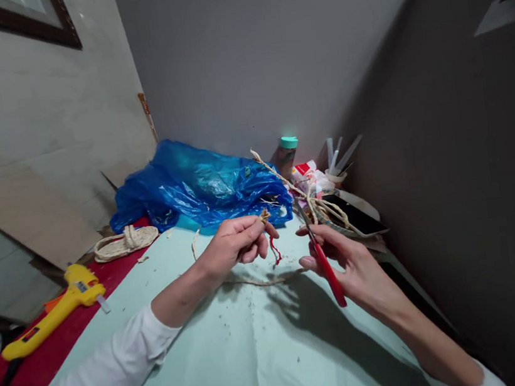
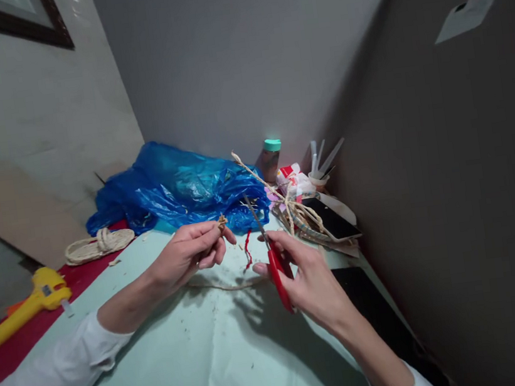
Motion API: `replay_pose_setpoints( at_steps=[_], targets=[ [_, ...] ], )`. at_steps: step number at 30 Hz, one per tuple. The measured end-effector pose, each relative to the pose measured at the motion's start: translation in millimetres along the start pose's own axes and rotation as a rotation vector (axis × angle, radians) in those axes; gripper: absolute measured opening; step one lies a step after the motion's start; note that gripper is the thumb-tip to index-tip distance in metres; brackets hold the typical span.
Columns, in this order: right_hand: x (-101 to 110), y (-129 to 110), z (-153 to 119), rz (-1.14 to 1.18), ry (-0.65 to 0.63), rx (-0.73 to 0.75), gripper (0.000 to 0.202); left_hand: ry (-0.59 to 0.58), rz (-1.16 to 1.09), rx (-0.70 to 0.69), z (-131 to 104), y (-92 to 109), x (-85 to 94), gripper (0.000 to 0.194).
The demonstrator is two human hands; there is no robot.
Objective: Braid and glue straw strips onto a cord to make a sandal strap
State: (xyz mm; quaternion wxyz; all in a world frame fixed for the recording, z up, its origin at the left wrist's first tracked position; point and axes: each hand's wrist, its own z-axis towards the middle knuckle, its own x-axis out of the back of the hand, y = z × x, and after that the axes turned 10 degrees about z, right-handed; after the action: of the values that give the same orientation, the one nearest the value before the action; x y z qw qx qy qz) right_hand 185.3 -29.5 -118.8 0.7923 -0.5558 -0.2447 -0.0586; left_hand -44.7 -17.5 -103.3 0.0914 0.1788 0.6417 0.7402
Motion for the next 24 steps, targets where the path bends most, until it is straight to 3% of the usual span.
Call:
replay_pose_setpoints(
  at_steps=[8, 15, 24],
  targets=[
    [-7.7, 2.1, -11.4, -0.112, -0.070, 0.055, 0.034, -0.023, 0.010, 0.039, -7.9, 5.2, -6.5, 0.028],
    [-17.8, -3.4, -14.9, -0.078, -0.155, 0.045, 0.034, -0.134, -0.003, 0.002, -9.1, 0.6, -14.5, 0.027],
    [-25.4, -3.3, -19.9, -0.086, -0.045, 0.189, 0.028, -0.045, 0.114, -0.040, -14.8, 3.8, -23.2, 0.022]
  ],
)
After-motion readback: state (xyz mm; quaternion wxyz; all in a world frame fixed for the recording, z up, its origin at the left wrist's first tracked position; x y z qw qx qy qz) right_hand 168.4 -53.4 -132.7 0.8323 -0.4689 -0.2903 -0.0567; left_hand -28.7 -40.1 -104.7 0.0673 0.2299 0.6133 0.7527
